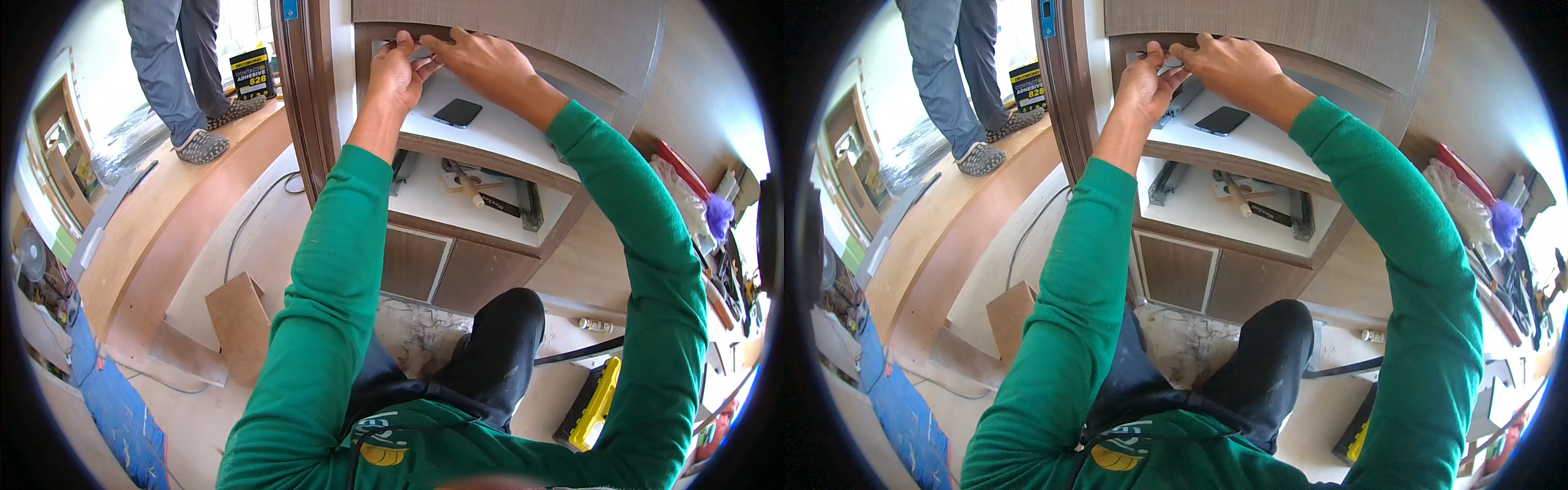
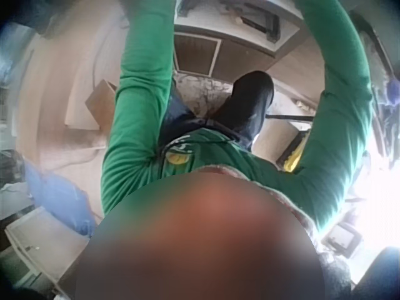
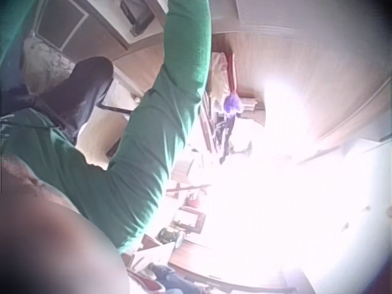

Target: The person kneels in front of a wooden cabinet and repeatedly uses a chisel to tap and adjust a curved wooden trim piece along the top edge of the cabinet opening. The person holds the trim with one hand and taps it with the chisel in the other, working along the curve.

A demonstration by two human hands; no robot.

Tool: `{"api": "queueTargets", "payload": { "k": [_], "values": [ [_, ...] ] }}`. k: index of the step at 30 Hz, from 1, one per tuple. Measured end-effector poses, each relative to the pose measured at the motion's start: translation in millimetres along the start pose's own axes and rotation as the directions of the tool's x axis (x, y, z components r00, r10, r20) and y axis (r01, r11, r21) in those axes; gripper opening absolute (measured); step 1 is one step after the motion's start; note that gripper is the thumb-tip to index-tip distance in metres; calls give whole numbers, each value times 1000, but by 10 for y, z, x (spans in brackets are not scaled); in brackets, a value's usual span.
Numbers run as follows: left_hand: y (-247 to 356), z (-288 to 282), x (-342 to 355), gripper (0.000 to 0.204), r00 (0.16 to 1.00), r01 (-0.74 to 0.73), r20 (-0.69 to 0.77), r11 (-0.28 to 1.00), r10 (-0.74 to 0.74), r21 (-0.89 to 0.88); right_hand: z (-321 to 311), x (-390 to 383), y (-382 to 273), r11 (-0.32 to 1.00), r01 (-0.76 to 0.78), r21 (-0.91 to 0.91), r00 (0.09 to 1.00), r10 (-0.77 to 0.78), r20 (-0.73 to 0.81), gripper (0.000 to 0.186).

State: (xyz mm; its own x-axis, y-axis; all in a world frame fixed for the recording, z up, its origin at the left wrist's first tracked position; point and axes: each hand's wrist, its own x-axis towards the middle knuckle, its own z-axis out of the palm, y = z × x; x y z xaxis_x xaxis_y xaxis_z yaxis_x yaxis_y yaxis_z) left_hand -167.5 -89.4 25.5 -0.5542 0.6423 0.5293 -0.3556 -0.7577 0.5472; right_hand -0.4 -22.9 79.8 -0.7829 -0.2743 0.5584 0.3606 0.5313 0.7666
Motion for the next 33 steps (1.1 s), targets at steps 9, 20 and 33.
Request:
{"api": "queueTargets", "payload": {
  "k": [9,20,33],
  "values": [
    [141,128,-114,27,997,16,-71,999,-13,44,-43,3,-6,998,-15,66,999,18,-42,58],
    [164,118,-173,31,999,28,-26,999,-27,23,-82,-23,-49,997,-41,60,999,40,7,56],
    [155,-46,-22,42,1000,15,22,998,-16,67,-27,25,-67,998,5,56,998,-2,-59,54]
  ]
}}
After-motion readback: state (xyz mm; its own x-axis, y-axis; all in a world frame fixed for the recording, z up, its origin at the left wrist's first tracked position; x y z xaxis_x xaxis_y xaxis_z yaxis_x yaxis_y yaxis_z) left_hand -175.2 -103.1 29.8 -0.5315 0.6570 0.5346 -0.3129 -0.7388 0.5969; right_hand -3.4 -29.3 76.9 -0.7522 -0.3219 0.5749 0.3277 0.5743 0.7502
